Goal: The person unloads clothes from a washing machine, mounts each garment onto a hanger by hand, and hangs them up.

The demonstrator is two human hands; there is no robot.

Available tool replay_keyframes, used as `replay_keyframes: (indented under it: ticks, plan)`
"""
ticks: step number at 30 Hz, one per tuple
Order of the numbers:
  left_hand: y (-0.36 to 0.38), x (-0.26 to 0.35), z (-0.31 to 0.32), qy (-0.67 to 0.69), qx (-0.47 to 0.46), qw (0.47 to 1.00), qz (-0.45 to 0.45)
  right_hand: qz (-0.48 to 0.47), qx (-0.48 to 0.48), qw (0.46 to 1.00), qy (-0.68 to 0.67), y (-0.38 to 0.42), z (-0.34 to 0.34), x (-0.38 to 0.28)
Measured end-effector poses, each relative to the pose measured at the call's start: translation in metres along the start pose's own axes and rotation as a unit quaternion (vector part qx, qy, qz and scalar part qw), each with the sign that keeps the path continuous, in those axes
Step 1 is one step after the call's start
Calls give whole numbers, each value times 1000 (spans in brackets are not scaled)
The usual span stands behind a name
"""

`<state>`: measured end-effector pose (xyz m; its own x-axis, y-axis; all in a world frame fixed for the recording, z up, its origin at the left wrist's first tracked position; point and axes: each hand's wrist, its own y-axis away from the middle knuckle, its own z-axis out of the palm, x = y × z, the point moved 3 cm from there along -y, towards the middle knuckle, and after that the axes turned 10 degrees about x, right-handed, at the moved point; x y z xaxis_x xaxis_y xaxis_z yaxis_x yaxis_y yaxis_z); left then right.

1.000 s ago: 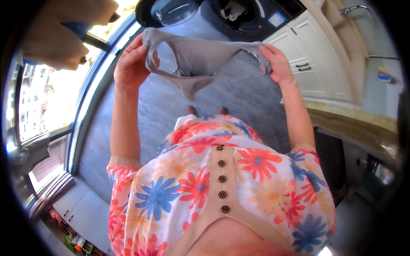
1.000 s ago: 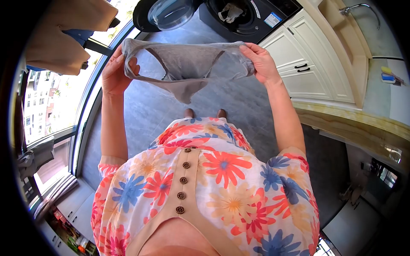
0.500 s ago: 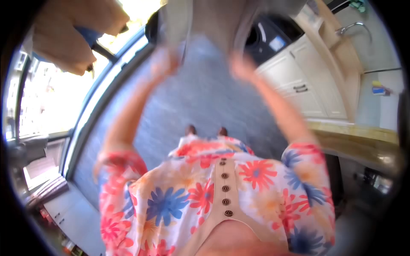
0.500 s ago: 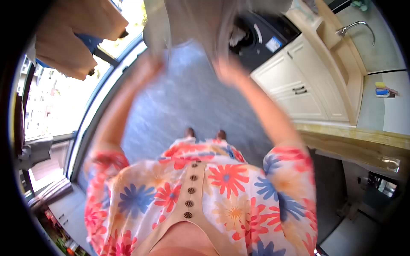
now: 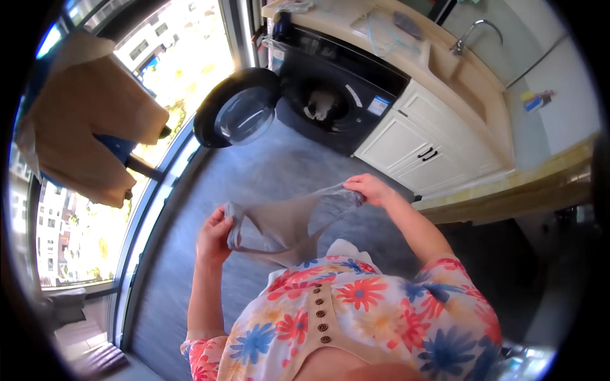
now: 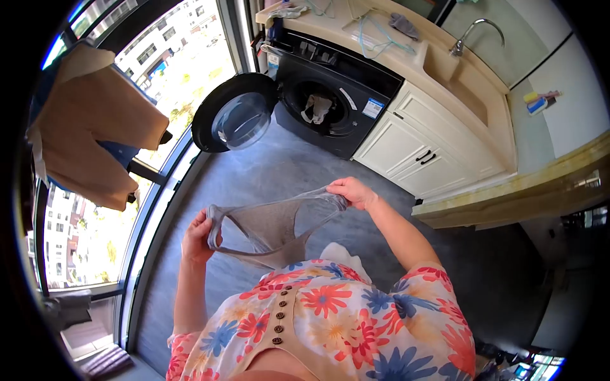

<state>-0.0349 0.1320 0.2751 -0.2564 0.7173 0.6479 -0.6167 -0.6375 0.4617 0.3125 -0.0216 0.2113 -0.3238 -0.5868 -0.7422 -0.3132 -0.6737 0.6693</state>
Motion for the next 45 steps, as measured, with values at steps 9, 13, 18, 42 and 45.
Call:
replay_keyframes:
  ticks: [9,13,18,42,45]
  plan:
    - [-3,-26,76,22,-78,996,-31,-145,113,969,166,-45,-86,-126]
    - [-20,-26,99,2,-36,999,28,-189,183,965,16,-83,-160,-233]
    - [-27,-12,116,7,58,991,124,-241,169,955,30,-120,-201,-330]
    - [-183,60,134,49,146,986,68,-130,444,813,352,-377,-243,-506]
    - [-196,57,137,83,138,983,84,-89,448,831,319,-404,-273,-507]
